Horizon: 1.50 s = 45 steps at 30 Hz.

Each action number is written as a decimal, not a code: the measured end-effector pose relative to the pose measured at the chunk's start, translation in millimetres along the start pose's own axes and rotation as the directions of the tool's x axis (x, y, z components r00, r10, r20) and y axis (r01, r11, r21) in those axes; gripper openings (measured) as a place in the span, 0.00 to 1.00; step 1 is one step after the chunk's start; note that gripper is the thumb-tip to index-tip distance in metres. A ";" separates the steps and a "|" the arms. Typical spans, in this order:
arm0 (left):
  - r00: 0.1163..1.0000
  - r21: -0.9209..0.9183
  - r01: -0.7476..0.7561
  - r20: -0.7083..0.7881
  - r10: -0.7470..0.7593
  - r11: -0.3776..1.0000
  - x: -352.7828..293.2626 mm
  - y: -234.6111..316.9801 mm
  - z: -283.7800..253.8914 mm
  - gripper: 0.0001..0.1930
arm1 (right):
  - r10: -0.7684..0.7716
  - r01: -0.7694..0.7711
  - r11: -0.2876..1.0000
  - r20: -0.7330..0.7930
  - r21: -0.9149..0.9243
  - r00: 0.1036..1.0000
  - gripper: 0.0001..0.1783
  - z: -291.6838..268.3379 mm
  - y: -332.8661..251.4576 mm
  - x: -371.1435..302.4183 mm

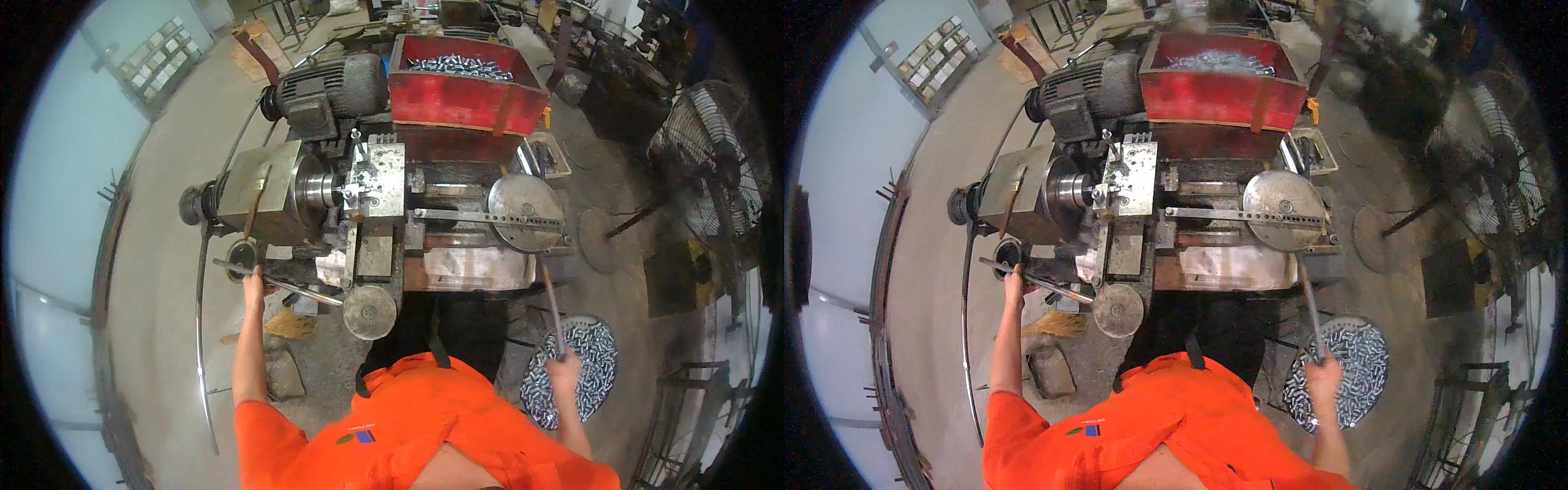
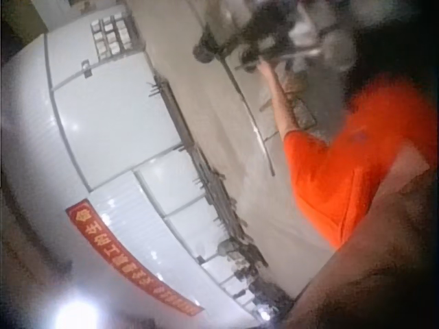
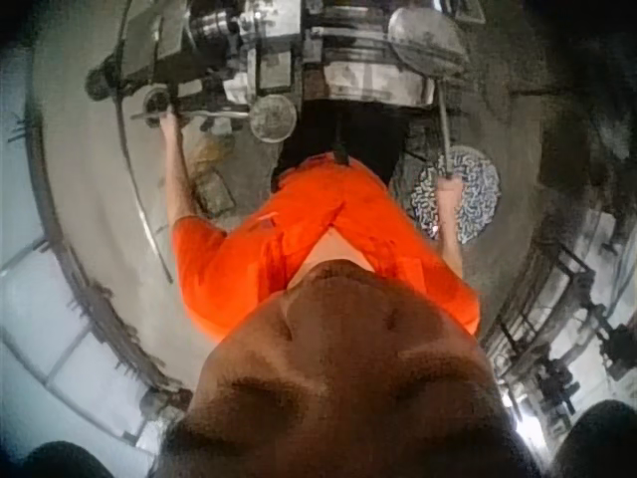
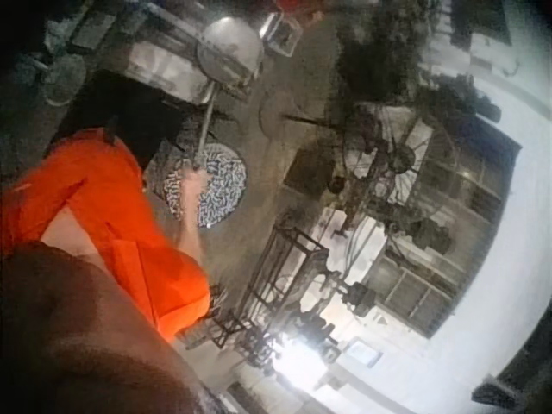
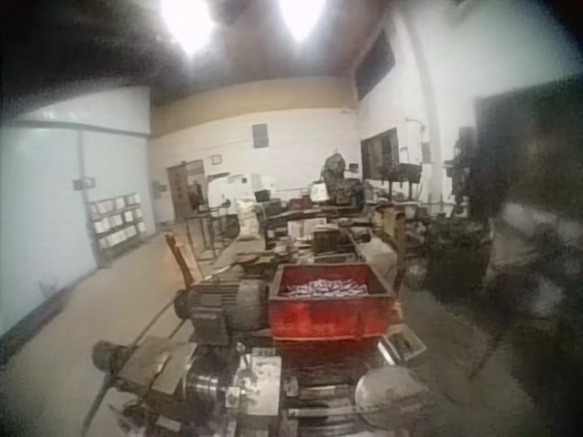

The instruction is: The person operates a metal turning machine, repeatedly inserting small metal pieces into the chuck, engaging the machine with a lever, and collecting the processed parts into a perforated metal basket. The cycle continues throughout the clip.

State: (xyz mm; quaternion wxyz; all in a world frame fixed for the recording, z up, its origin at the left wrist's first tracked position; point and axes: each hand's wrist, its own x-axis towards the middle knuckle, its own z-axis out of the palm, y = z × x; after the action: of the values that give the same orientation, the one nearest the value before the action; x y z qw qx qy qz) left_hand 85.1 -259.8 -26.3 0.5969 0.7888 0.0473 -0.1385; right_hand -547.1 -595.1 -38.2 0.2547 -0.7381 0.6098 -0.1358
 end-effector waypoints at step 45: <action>0.925 0.851 -0.359 0.380 0.023 0.384 30.1 -103.3 -47.0 0.21 | -0.859 0.828 0.486 -0.023 0.280 0.512 0.22 25.0 -358.6 113.7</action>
State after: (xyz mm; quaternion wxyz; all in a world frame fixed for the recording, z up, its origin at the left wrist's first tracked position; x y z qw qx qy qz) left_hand 96.7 -188.5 -118.8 0.0835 0.9526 -0.2213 -0.1915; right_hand -211.3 -654.7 122.7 0.2838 -0.9091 0.1299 -0.2757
